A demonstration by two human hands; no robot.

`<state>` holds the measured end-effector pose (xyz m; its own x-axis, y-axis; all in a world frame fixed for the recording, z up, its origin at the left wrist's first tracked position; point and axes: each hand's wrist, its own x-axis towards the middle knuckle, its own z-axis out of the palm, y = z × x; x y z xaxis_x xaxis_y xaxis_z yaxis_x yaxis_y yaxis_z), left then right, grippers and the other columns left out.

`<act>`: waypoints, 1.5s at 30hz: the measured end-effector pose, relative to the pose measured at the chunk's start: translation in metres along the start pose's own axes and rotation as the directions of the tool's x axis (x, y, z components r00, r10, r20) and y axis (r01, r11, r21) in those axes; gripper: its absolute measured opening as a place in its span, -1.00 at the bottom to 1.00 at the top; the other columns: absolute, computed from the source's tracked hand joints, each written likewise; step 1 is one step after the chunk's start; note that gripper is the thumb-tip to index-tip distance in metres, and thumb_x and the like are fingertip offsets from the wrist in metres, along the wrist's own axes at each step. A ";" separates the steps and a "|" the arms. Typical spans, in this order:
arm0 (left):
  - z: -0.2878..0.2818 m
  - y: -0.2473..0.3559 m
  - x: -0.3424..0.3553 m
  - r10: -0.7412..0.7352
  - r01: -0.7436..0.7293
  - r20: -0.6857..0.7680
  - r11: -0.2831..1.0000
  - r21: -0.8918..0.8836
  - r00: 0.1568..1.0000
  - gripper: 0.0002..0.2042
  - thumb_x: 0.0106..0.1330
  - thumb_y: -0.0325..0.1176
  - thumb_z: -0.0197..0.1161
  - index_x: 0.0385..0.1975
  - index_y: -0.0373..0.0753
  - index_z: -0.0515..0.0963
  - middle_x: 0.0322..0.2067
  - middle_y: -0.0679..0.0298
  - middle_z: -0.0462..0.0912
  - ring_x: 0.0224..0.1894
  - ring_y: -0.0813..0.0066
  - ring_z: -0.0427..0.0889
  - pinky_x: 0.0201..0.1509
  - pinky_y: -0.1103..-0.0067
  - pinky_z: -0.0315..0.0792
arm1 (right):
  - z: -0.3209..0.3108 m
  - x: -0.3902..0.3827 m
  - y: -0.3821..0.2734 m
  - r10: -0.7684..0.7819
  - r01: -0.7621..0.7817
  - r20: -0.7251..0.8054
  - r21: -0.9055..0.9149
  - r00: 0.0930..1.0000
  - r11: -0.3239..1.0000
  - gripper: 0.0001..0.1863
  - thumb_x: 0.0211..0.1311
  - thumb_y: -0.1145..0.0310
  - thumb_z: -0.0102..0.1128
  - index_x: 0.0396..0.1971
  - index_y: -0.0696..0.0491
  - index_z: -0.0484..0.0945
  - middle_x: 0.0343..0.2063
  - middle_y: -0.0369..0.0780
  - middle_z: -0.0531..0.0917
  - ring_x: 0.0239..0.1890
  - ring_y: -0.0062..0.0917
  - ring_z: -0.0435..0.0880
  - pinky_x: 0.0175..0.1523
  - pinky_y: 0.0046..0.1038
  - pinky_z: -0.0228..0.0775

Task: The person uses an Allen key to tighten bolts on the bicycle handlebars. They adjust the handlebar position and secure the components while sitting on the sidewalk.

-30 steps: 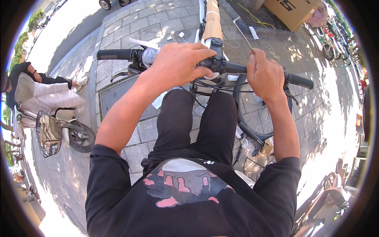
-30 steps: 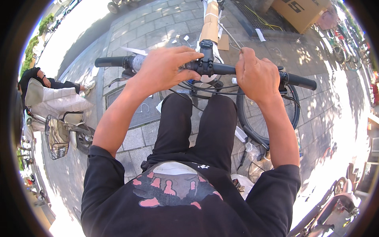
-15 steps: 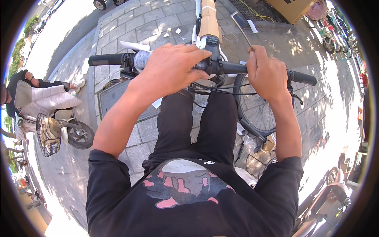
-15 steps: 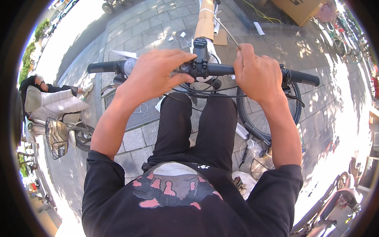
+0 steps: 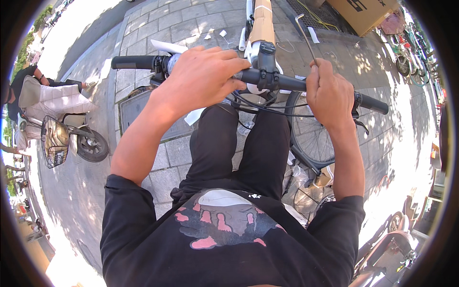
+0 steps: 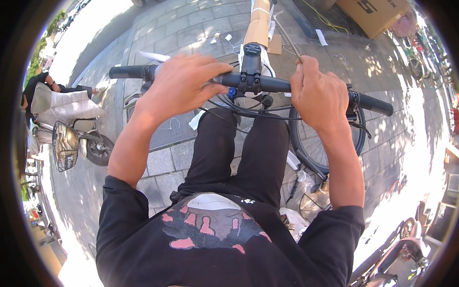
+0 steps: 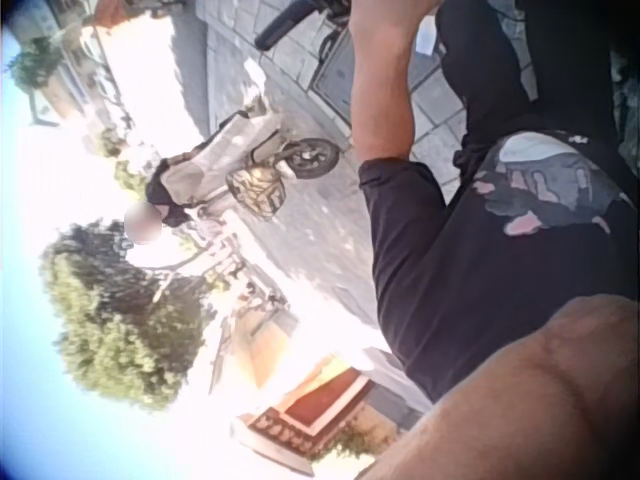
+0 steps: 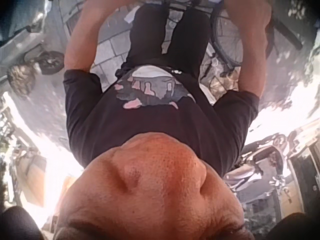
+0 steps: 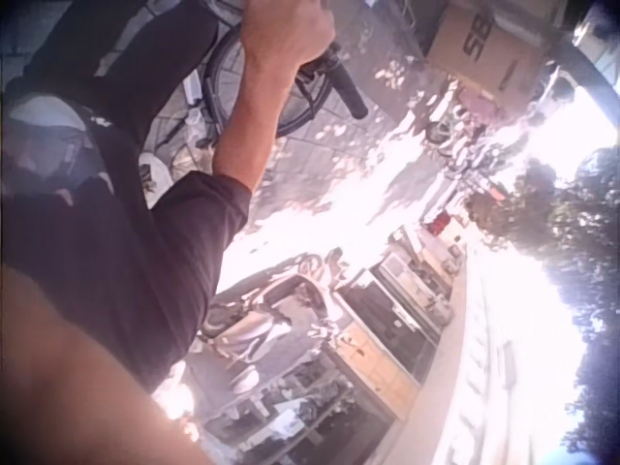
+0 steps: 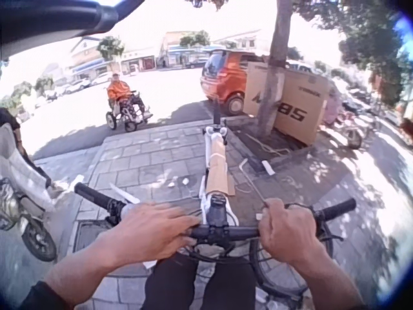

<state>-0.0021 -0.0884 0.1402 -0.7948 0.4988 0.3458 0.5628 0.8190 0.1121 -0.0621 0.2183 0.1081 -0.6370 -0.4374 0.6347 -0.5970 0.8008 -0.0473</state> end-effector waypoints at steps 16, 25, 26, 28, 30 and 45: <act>-0.002 0.001 -0.050 -0.099 0.104 0.171 0.994 -0.021 0.980 -0.52 0.45 -0.29 0.38 0.36 0.25 0.65 -0.22 0.26 0.70 -0.12 0.17 0.75 -0.08 0.28 0.59 | -0.010 -0.010 -0.051 0.050 -0.054 0.216 0.012 0.975 0.998 -0.88 0.58 0.36 0.13 -0.04 0.04 0.58 -0.58 -0.10 0.72 -0.50 -0.05 0.75 -0.28 -0.04 0.56; -0.011 -0.002 -0.051 -0.099 0.115 0.344 0.993 -0.027 0.934 -0.44 0.54 -0.24 0.31 0.51 0.42 0.48 -0.15 0.23 0.70 -0.07 0.13 0.78 -0.04 0.26 0.63 | -0.001 -0.021 -0.059 -0.036 0.036 0.081 -0.001 0.996 0.999 -0.87 0.58 0.36 0.15 -0.06 0.07 0.60 -0.53 -0.10 0.74 -0.45 -0.11 0.77 -0.30 -0.08 0.56; -0.012 -0.003 -0.050 -0.094 0.116 0.359 0.992 -0.040 0.929 -0.44 0.54 -0.24 0.31 0.51 0.41 0.48 -0.15 0.22 0.71 -0.06 0.11 0.78 -0.02 0.24 0.64 | -0.001 -0.020 -0.058 -0.030 0.031 0.095 -0.003 0.995 1.000 -0.87 0.58 0.36 0.14 -0.06 0.07 0.60 -0.53 -0.10 0.74 -0.46 -0.11 0.78 -0.30 -0.09 0.56; -0.013 -0.006 -0.047 -0.094 0.121 0.380 0.991 -0.050 0.920 -0.45 0.55 -0.23 0.31 0.51 0.40 0.48 -0.12 0.21 0.73 -0.03 0.09 0.78 0.02 0.22 0.65 | 0.001 -0.018 -0.057 -0.036 0.035 0.104 0.016 0.994 0.999 -0.87 0.57 0.36 0.14 -0.06 0.07 0.59 -0.53 -0.10 0.73 -0.45 -0.10 0.78 -0.30 -0.09 0.55; -0.013 -0.006 -0.046 -0.087 0.117 0.380 0.991 -0.058 0.921 -0.46 0.55 -0.23 0.31 0.50 0.38 0.49 -0.08 0.20 0.75 0.01 0.07 0.78 0.06 0.21 0.66 | 0.001 -0.018 -0.054 -0.040 0.037 0.107 0.027 0.993 0.999 -0.87 0.57 0.37 0.14 -0.06 0.07 0.59 -0.54 -0.09 0.73 -0.46 -0.10 0.77 -0.31 -0.08 0.55; -0.010 0.003 -0.037 -0.119 0.145 0.307 0.988 -0.062 0.944 -0.50 0.48 -0.28 0.36 0.42 0.24 0.60 0.08 0.22 0.80 0.08 0.09 0.80 0.18 0.24 0.65 | 0.000 -0.014 -0.039 0.044 -0.057 0.209 0.054 0.977 0.997 -0.78 0.64 0.28 0.03 0.02 0.03 0.61 -0.52 -0.03 0.74 -0.43 0.02 0.76 -0.26 -0.05 0.54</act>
<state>0.0311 -0.1068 0.1371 -0.8874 0.4603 0.0268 0.4545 0.8636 0.2182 -0.0300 0.1935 0.1008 -0.7507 -0.4775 0.4566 -0.5853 0.8012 -0.1244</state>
